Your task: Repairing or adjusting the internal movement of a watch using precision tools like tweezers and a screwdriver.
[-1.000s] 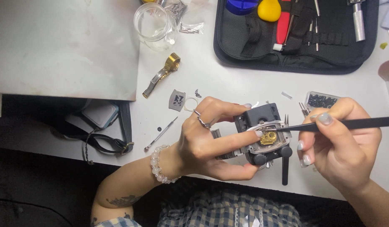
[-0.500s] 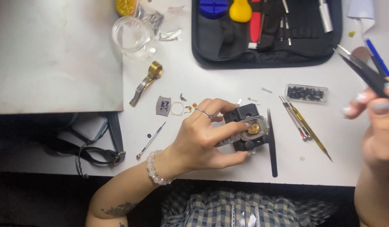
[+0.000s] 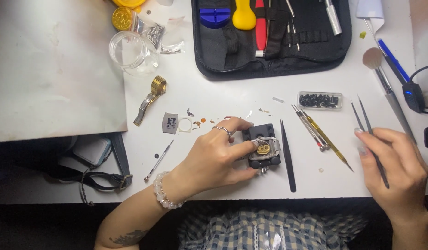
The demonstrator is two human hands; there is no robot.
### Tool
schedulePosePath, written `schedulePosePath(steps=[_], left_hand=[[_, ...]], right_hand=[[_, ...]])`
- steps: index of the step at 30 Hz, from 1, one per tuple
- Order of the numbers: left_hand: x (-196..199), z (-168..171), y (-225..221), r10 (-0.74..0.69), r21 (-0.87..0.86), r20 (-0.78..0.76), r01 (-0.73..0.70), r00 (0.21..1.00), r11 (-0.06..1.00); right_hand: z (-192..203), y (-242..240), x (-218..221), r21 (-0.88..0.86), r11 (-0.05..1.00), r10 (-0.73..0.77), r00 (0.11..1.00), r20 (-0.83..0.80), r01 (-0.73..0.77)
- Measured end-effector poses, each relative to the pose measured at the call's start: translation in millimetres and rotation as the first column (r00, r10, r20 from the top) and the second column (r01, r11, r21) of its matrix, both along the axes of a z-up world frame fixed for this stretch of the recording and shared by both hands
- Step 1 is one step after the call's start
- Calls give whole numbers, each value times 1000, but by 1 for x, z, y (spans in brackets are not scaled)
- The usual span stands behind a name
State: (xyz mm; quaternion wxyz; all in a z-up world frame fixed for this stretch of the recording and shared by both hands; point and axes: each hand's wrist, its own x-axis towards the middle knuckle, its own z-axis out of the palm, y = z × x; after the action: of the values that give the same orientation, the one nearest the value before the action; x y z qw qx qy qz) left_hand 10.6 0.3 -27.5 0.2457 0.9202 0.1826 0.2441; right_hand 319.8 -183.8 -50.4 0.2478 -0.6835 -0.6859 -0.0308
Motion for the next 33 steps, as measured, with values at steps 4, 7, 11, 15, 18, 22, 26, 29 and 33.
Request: schedulePosePath(steps=[4, 7, 11, 15, 18, 22, 26, 29, 33], left_hand=[[-2, 2, 1, -26, -25, -32, 25, 999, 999], [-3, 0, 1, -18, 6, -54, 18, 998, 1000], [-4, 1, 0, -3, 33, -71, 6, 997, 999], [-4, 1, 0, -2, 35, -72, 5, 997, 999], [-4, 1, 0, -6, 44, -51, 9, 999, 999], [-4, -1, 0, -9, 49, -34, 11, 999, 999], [-2, -2, 2, -13, 66, -30, 15, 999, 998], [-2, -4, 2, -6, 77, -19, 8, 1000, 997], [-3, -4, 1, -16, 64, -3, 16, 1000, 998]], right_hand=[[-5, -4, 0, 4, 999, -46, 990, 130, 46], [-8, -1, 0, 41, 998, -64, 979, 191, 57], [-11, 4, 4, -21, 997, -59, 959, 276, 67], [-10, 9, 5, -53, 997, -47, 958, 283, 64], [-7, 14, 4, -10, 1000, -20, 992, 121, 22], [10, 51, 0, 65, 998, -11, 999, -40, 13], [18, 135, 6, 162, 976, 135, 987, 82, -147], [-1, 200, 18, 86, 991, 82, 980, 180, -99], [-26, 260, 25, -99, 987, -79, 926, 369, 124]])
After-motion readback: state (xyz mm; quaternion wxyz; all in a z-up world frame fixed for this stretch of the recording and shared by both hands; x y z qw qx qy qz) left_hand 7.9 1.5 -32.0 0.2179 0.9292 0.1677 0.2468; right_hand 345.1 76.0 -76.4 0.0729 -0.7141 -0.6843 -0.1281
